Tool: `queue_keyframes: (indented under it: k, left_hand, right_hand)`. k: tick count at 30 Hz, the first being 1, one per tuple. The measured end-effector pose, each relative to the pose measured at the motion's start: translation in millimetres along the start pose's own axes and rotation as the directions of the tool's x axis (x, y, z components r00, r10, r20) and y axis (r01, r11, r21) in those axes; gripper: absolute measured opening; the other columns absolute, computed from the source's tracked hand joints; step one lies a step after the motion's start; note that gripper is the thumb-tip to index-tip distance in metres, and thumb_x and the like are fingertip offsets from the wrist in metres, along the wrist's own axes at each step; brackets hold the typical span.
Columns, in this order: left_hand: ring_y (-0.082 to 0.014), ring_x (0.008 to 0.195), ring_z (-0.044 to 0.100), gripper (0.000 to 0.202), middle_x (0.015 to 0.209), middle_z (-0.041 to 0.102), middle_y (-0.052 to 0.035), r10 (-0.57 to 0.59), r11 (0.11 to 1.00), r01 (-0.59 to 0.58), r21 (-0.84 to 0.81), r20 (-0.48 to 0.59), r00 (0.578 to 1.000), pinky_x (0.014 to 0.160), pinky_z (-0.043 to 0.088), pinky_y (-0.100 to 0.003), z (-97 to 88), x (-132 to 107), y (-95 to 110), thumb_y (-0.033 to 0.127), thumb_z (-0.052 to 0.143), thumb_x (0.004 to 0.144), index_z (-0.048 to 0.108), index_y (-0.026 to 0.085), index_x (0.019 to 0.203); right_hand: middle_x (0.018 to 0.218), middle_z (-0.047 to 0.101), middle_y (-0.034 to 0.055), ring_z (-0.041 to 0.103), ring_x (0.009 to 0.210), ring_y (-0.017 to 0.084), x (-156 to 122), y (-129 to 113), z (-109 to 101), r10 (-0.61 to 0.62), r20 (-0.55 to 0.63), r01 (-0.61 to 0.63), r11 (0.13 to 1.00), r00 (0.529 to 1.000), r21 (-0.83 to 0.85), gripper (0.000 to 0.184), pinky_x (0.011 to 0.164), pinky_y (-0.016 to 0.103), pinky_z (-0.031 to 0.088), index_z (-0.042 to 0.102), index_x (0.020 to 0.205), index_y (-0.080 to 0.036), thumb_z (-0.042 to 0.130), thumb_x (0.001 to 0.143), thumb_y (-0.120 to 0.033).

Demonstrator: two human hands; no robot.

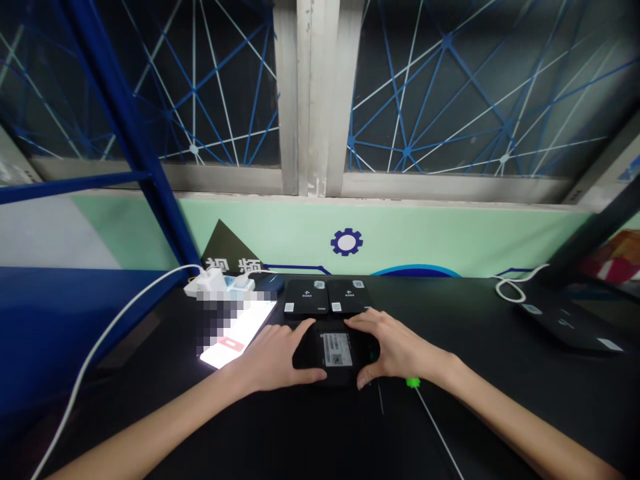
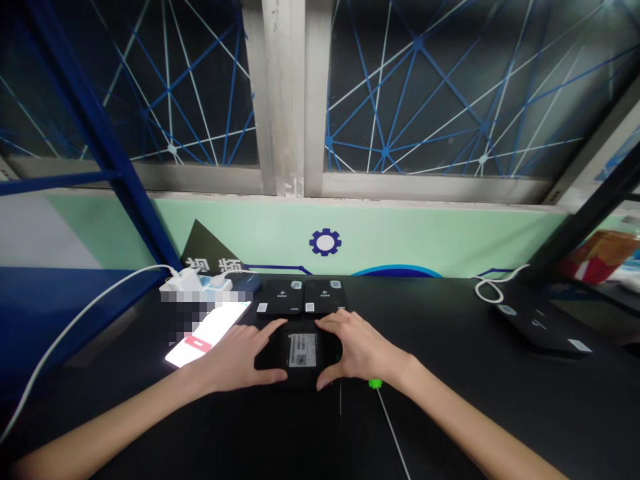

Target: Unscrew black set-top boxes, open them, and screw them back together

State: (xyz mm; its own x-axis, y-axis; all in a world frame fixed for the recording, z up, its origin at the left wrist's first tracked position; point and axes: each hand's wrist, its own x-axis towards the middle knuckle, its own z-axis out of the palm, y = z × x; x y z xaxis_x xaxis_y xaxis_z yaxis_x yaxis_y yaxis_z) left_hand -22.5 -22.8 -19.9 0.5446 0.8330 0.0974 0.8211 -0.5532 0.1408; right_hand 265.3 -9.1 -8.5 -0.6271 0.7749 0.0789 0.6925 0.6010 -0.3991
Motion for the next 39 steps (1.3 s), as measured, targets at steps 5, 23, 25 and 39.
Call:
queue_keyframes:
  k: [5,23,25,39]
  left_hand:
    - [-0.0276,0.071,0.063,0.093,0.079,0.064,-0.0042,-0.018,0.999,0.019,-0.044,0.022,1.000,0.061,0.039,-0.031,-0.7,2,0,0.088,0.046,0.073,0.046,0.023,0.140]
    - [-0.0136,0.063,0.057,0.054,0.085,0.064,0.0003,-0.088,0.735,-0.042,-0.677,-0.156,0.984,0.055,0.042,-0.025,-0.7,4,11,0.054,0.066,0.084,0.043,0.021,0.120]
    - [-0.0140,0.066,0.059,0.054,0.093,0.067,-0.0018,-0.086,0.705,-0.071,-0.705,-0.184,0.979,0.057,0.045,-0.026,-1.9,3,13,0.050,0.067,0.084,0.041,0.022,0.121]
    - [-0.0242,0.093,0.062,0.041,0.103,0.067,-0.0075,0.044,0.816,-0.183,-0.548,-0.257,0.965,0.083,0.049,-0.037,-9.3,-6,12,0.055,0.039,0.098,0.060,0.021,0.108]
  right_hand:
    - [0.142,0.053,0.0181,0.042,0.134,0.041,-2,-3,-2,0.011,0.030,-0.010,1.000,0.999,-0.019,0.106,0.113,0.058,0.030,0.047,0.146,-0.015,0.078,0.061,-0.070]
    - [0.141,0.052,0.0110,0.049,0.125,0.033,-3,-7,-3,-0.162,-0.263,0.160,0.987,0.951,-0.030,0.087,0.109,0.056,0.037,0.037,0.149,-0.029,0.075,0.076,-0.057]
    - [0.137,0.054,0.0100,0.052,0.122,0.029,-3,-8,-4,-0.136,-0.313,0.162,0.985,0.940,0.059,0.071,0.104,0.051,0.043,0.039,0.148,-0.031,0.069,0.086,-0.047]
    - [0.095,0.063,0.0057,0.060,0.079,0.018,-7,-20,-9,-0.196,-0.401,0.302,0.928,0.895,0.219,0.021,0.072,0.032,0.053,0.062,0.115,-0.023,0.061,0.095,-0.029]
